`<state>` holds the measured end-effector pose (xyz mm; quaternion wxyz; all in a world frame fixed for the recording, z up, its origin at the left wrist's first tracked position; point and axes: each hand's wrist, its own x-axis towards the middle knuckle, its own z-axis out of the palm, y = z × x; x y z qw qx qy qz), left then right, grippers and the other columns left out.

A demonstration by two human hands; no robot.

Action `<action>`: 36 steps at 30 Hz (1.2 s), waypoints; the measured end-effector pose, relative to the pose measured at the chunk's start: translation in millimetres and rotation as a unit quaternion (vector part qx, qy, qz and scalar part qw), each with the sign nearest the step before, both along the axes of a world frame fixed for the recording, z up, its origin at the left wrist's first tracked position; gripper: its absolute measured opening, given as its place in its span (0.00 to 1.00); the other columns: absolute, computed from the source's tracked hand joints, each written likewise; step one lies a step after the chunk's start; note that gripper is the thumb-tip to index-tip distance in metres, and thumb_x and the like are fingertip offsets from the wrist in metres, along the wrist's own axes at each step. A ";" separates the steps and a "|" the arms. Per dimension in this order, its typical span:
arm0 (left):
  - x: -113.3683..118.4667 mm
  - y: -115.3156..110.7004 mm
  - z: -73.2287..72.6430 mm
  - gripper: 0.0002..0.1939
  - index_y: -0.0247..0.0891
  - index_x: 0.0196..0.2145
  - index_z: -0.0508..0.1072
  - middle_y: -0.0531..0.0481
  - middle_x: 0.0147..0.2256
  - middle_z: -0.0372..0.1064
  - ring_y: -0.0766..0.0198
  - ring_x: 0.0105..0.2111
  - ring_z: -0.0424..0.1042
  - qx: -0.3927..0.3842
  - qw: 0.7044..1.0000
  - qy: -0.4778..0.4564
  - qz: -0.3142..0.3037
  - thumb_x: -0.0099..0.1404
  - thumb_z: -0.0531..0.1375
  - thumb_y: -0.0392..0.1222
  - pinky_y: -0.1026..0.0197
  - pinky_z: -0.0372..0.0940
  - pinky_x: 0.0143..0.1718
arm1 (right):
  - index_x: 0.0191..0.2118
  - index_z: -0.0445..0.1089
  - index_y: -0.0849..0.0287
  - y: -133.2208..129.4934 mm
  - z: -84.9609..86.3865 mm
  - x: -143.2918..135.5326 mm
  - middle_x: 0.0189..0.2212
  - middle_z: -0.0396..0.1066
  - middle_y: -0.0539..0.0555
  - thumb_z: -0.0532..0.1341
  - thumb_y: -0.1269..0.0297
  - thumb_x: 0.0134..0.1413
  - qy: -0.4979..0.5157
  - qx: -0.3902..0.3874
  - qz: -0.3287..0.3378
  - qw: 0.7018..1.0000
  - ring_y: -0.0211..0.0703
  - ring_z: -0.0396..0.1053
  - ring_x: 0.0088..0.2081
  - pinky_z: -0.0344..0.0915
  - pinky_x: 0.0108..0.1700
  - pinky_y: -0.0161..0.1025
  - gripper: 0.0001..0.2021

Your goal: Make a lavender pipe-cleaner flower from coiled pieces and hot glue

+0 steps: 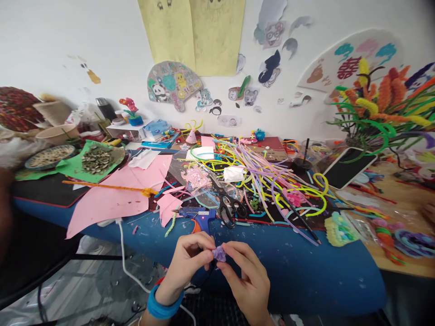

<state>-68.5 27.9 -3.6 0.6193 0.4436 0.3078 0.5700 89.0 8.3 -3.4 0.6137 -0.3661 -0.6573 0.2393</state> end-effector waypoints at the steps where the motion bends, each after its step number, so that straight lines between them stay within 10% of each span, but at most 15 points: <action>1: -0.2 -0.1 0.1 0.08 0.37 0.30 0.82 0.50 0.27 0.71 0.72 0.19 0.65 -0.003 1.000 -0.001 0.004 0.55 0.72 0.44 0.71 0.61 0.17 | 0.49 0.75 0.50 0.2 0.1 0.2 0.37 0.77 0.52 0.66 0.75 0.55 0.009 -0.001 0.005 1.000 0.41 0.76 0.36 0.75 0.38 0.35 0.17; 36: 1.5 -3.0 -6.6 0.17 0.36 0.33 0.81 0.53 0.21 0.69 0.70 0.21 0.64 0.003 0.999 0.044 -0.016 0.49 0.75 0.49 0.67 0.62 0.25 | 0.44 0.75 0.51 -1.0 -3.3 -1.0 0.35 0.77 0.51 0.65 0.78 0.55 0.059 0.022 0.006 0.998 0.41 0.75 0.36 0.75 0.38 0.38 0.15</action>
